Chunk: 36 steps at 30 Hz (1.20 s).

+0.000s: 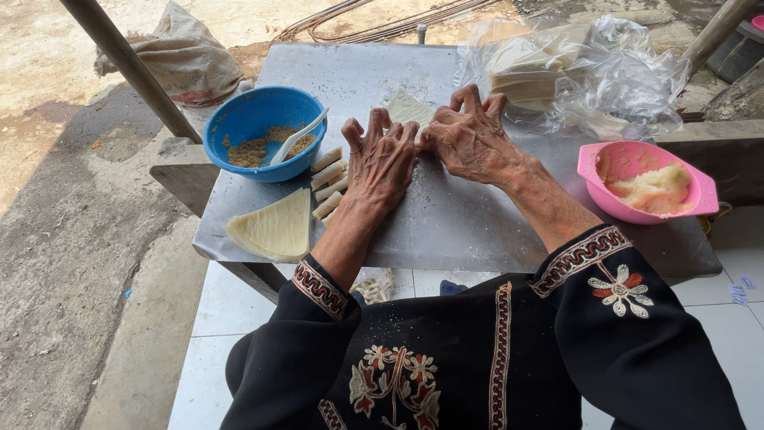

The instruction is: The person scoops a brown filling onto thin triangular wrappers and rolls them into cylindrical shapes. The finished rolls are placed on the table next to the work area.

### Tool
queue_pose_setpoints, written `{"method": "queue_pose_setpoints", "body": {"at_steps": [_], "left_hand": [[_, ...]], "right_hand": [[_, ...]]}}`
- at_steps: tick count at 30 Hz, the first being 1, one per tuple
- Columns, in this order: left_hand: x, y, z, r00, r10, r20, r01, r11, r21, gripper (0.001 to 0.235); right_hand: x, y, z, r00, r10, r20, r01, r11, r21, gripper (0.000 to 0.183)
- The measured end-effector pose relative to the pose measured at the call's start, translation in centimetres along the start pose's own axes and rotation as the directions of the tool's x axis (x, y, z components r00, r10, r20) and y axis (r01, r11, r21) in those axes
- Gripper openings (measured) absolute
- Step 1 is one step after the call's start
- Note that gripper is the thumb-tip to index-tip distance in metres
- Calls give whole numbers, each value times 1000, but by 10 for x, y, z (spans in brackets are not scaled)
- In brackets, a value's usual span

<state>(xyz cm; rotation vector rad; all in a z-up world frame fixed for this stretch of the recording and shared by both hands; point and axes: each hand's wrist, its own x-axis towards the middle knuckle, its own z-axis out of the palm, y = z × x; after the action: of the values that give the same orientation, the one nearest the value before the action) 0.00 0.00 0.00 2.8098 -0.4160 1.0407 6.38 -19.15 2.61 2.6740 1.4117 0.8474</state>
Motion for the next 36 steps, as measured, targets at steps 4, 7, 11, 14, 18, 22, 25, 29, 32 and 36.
{"method": "queue_pose_setpoints", "body": {"at_steps": [4, 7, 11, 14, 18, 22, 25, 29, 32, 36], "left_hand": [[-5, -1, -3, 1000, 2, 29, 0, 998, -62, 20], [-5, 0, -6, 995, -11, 99, 14, 999, -30, 23], [-7, 3, -10, 999, 5, 53, -6, 1000, 21, 38], [-9, 2, -12, 1000, 14, 26, -14, 1000, -1, 45], [-7, 2, -11, 989, -34, 146, 34, 999, 5, 44], [-8, 0, -9, 998, -9, 61, 5, 998, 63, 51], [-9, 0, -8, 999, -3, 51, -2, 995, 102, 58], [-9, -2, -6, 996, -13, 85, 6, 997, 78, 64], [-8, -3, -3, 998, -16, 56, 12, 997, 76, 63], [-4, -4, -4, 998, -16, 54, 11, 996, 84, 64]], "right_hand": [[2, 1, 3, 999, 5, -51, -1, 997, 79, 13], [2, -1, 5, 998, 15, -69, -9, 997, 81, 12], [1, -2, 6, 997, 10, -80, -7, 1000, 29, 12], [3, -4, 7, 997, 16, -70, -13, 999, 48, 13], [3, -3, 6, 996, 69, -58, -57, 980, 193, 17], [1, -3, 6, 998, -10, -67, 10, 1000, -6, 30], [0, -3, 8, 993, -34, -117, 29, 998, -48, 39], [3, -3, 12, 997, -1, -71, -2, 999, -45, 43], [5, -2, 15, 999, 17, -30, -17, 1000, -17, 46], [10, 2, 19, 1000, 25, -14, -26, 998, -63, 60]]}}
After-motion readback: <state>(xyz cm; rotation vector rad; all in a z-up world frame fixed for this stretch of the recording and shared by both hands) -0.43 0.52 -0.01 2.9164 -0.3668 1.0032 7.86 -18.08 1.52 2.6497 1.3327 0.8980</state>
